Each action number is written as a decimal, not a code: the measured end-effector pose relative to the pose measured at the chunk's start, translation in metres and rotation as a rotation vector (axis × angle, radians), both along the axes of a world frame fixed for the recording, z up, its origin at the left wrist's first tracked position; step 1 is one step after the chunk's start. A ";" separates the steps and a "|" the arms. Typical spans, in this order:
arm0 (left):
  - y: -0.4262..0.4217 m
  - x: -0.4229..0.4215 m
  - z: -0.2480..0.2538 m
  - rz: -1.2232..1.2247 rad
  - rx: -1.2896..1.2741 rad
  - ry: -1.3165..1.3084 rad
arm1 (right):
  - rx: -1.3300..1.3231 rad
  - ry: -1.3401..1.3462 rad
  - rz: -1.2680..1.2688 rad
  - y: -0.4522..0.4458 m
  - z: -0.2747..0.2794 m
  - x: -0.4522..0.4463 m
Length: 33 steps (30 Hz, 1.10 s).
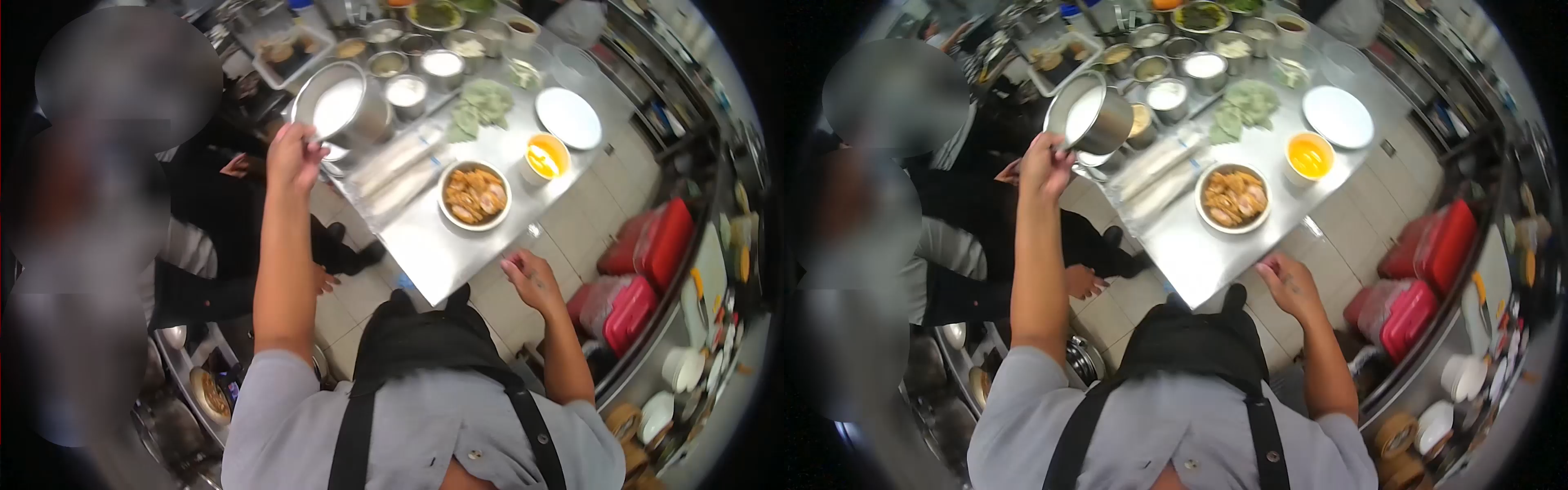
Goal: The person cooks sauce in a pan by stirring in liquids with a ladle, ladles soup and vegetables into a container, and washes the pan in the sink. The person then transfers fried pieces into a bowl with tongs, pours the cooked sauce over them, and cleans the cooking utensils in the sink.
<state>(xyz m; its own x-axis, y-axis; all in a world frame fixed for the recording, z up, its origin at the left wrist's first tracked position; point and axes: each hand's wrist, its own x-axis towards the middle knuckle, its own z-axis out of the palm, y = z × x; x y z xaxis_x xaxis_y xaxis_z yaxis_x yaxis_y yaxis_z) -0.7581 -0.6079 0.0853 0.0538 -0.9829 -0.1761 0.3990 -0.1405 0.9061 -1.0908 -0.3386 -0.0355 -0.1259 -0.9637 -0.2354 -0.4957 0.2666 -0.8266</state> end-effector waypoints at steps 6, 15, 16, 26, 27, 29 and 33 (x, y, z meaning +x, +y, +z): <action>-0.108 0.025 0.005 0.197 -0.010 0.062 | 0.036 0.072 -0.055 -0.003 -0.027 -0.025; -0.224 0.105 -0.040 0.281 -0.025 -0.079 | 0.159 0.014 -0.279 -0.022 -0.034 -0.022; -0.235 0.116 -0.055 0.281 -0.032 -0.092 | 0.167 -0.002 -0.294 -0.028 -0.032 -0.017; -0.283 0.158 -0.175 0.199 0.135 -0.125 | 0.202 -0.098 -0.417 -0.082 -0.032 0.020; -0.283 0.157 -0.180 0.188 0.153 -0.122 | 0.218 -0.126 -0.435 -0.083 -0.036 0.022; -0.284 0.155 -0.187 0.198 0.183 -0.136 | 0.263 -0.182 -0.481 -0.085 -0.051 0.022; -0.291 0.169 -0.209 0.023 0.090 -0.206 | 0.239 -0.400 -0.642 -0.091 -0.066 0.027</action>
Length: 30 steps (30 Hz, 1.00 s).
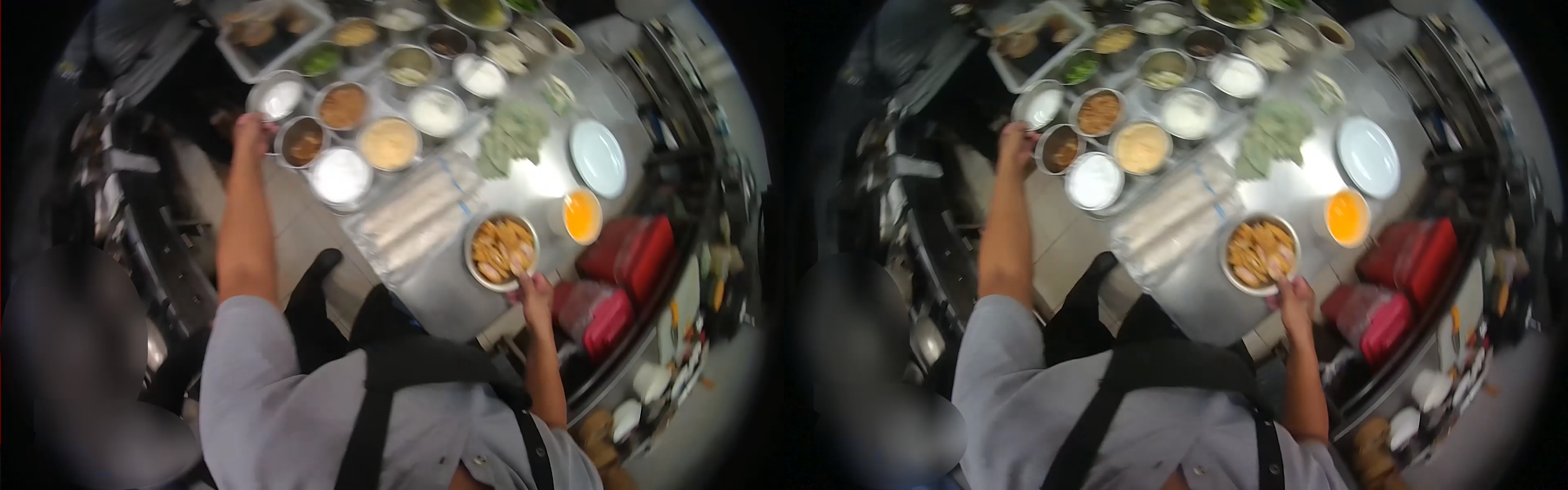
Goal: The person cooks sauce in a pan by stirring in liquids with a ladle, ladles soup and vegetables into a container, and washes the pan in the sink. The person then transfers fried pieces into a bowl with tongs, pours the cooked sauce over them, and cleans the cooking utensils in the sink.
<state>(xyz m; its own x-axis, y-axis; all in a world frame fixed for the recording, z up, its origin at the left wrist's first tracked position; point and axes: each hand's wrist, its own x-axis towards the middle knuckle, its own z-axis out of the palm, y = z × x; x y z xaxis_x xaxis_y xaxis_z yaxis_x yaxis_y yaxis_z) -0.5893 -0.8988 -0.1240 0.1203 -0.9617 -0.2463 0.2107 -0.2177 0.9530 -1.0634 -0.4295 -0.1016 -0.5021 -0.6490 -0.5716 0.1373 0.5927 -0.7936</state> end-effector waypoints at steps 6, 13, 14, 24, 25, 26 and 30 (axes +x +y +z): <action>0.035 0.024 0.023 0.154 0.198 -0.052 | -0.307 -0.241 -0.174 -0.002 -0.023 0.009; 0.194 0.071 0.011 0.262 0.197 -0.190 | -0.327 -0.061 -0.107 0.014 0.000 -0.001; 0.214 0.081 -0.009 0.306 0.325 -0.230 | -0.405 -0.076 -0.099 0.017 0.015 0.000; 0.256 0.144 0.004 -0.142 0.513 -0.363 | -0.524 0.017 0.107 -0.023 0.116 0.085; 0.248 0.166 0.001 -0.094 0.502 -0.334 | -0.489 -0.004 0.142 -0.036 0.126 0.110; 0.236 0.189 -0.005 -0.046 0.488 -0.305 | -0.456 -0.023 0.178 -0.053 0.129 0.137; 0.217 0.238 0.048 -0.371 0.419 0.003 | -0.404 -0.090 0.351 -0.129 0.138 0.276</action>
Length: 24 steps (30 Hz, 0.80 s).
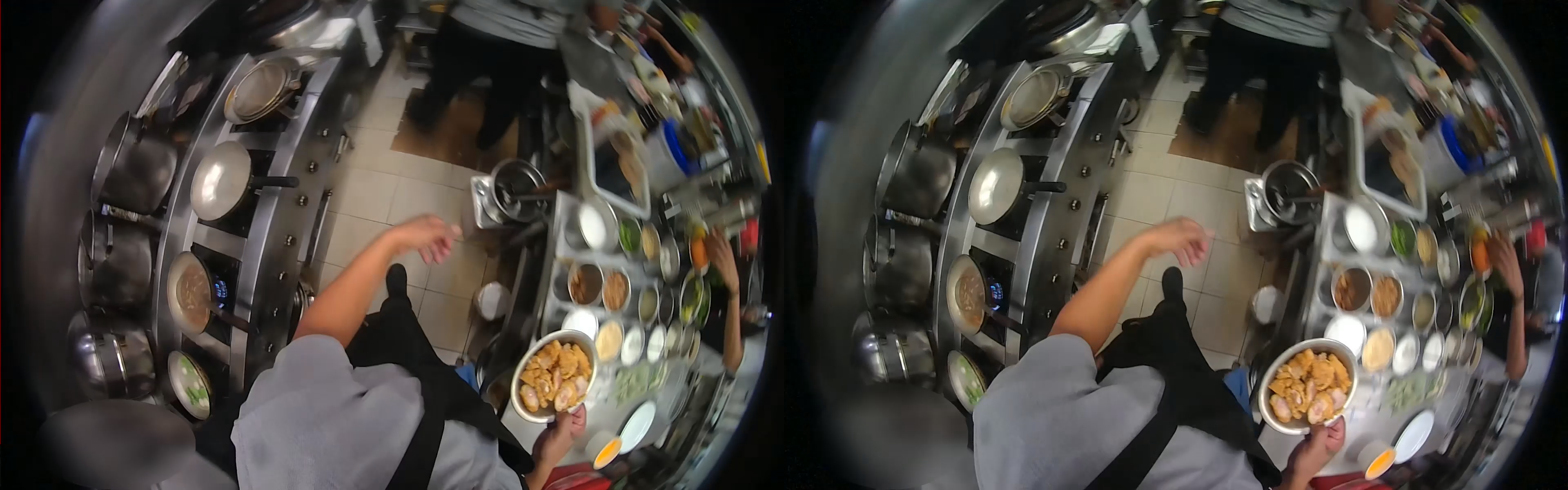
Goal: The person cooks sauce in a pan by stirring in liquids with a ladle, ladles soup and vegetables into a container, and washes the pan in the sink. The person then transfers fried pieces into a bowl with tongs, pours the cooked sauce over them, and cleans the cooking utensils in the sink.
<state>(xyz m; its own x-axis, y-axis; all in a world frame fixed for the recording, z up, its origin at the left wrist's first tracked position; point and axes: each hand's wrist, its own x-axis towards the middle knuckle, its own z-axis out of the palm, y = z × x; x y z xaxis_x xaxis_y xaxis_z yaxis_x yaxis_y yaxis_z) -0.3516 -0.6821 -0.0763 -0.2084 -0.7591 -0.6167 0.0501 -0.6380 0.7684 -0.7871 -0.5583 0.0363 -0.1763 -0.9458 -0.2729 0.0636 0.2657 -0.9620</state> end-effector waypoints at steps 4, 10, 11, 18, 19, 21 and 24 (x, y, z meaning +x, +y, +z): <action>0.016 0.021 0.017 0.031 -0.195 0.163 | -0.018 0.015 0.254 -0.071 -0.036 0.131; 0.069 0.155 0.063 0.410 -0.299 0.023 | 0.011 0.011 0.806 -0.162 -0.049 0.344; 0.083 0.181 0.069 0.537 -0.324 -0.073 | -0.035 0.010 0.919 -0.170 -0.043 0.381; 0.168 0.289 0.086 1.328 -0.378 -0.334 | 0.005 -0.168 1.566 -0.213 -0.053 0.611; 0.176 0.300 0.087 1.436 -0.322 -0.405 | -0.077 -0.144 1.503 -0.217 -0.060 0.643; 0.188 0.333 0.090 1.581 -0.255 -0.490 | -0.200 0.091 1.408 -0.232 -0.089 0.718; 0.186 0.397 0.094 1.727 -0.252 -0.640 | 0.190 0.072 1.418 -0.247 -0.141 0.797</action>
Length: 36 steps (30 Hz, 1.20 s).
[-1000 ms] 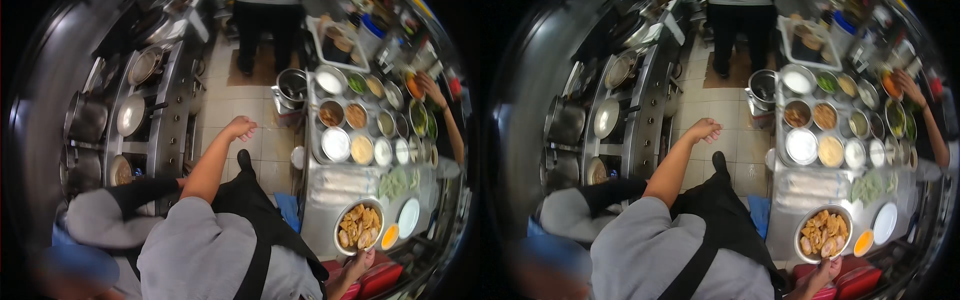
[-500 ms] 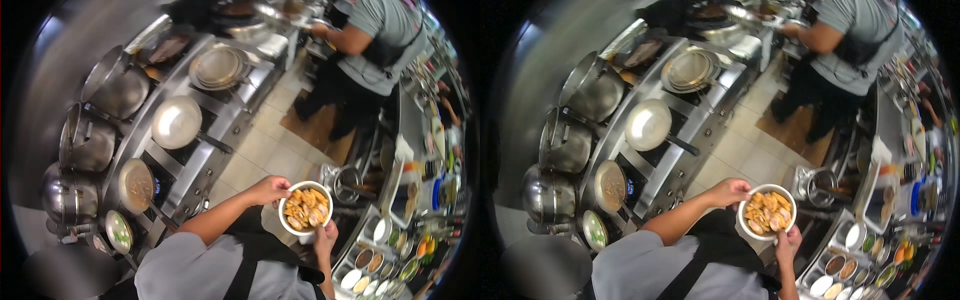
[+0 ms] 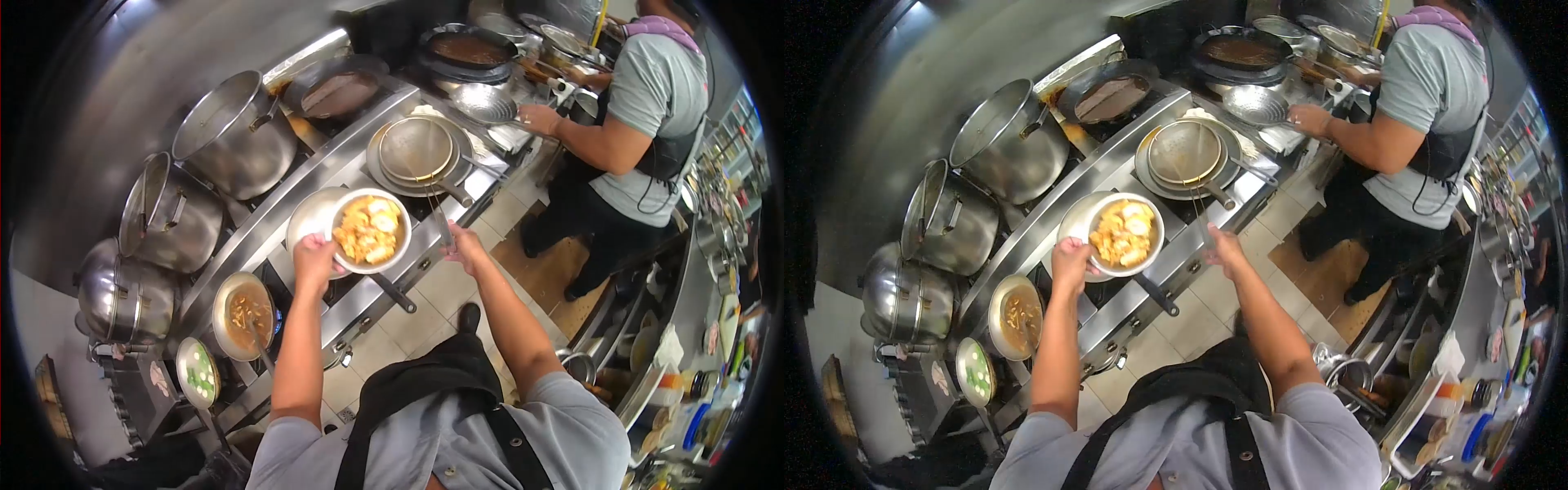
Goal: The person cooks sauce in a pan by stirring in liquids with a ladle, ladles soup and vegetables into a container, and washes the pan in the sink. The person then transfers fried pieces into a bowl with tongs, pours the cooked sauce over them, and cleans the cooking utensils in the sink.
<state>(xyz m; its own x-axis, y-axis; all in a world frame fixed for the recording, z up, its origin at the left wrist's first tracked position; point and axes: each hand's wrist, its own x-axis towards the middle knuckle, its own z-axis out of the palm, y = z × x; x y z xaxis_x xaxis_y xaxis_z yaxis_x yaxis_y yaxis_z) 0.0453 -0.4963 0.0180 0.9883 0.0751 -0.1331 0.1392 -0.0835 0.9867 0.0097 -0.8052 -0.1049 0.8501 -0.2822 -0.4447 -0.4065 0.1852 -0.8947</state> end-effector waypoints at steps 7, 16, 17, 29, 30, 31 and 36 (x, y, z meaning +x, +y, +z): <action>-0.116 0.178 0.003 0.052 0.373 -0.164 | 0.303 0.032 0.101 -0.012 0.028 0.039; -0.246 0.305 -0.071 -0.142 1.134 -0.413 | 0.199 0.123 0.333 -0.130 0.065 0.070; -0.251 0.308 -0.071 -0.153 1.188 -0.433 | 0.199 0.127 0.354 -0.142 0.073 0.072; -0.158 0.232 0.008 0.445 0.032 -0.198 | 0.450 0.104 0.477 -0.215 0.093 0.069; -0.136 0.213 0.009 0.493 -0.033 -0.193 | 0.419 0.096 0.476 -0.215 0.112 0.072; -0.111 0.192 0.006 0.508 -0.106 -0.178 | 0.339 0.065 0.448 -0.214 0.128 0.076; -0.053 0.052 0.031 0.618 -0.241 -0.167 | 0.275 -0.088 0.495 -0.212 0.199 0.140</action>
<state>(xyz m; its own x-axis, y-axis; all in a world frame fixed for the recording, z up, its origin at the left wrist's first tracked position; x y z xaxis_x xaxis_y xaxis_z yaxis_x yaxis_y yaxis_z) 0.0978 -0.5495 0.0495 0.7823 0.6193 -0.0665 -0.0645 0.1868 0.9803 0.1497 -1.0174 0.0941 0.8886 0.2749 -0.3672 -0.4304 0.2226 -0.8748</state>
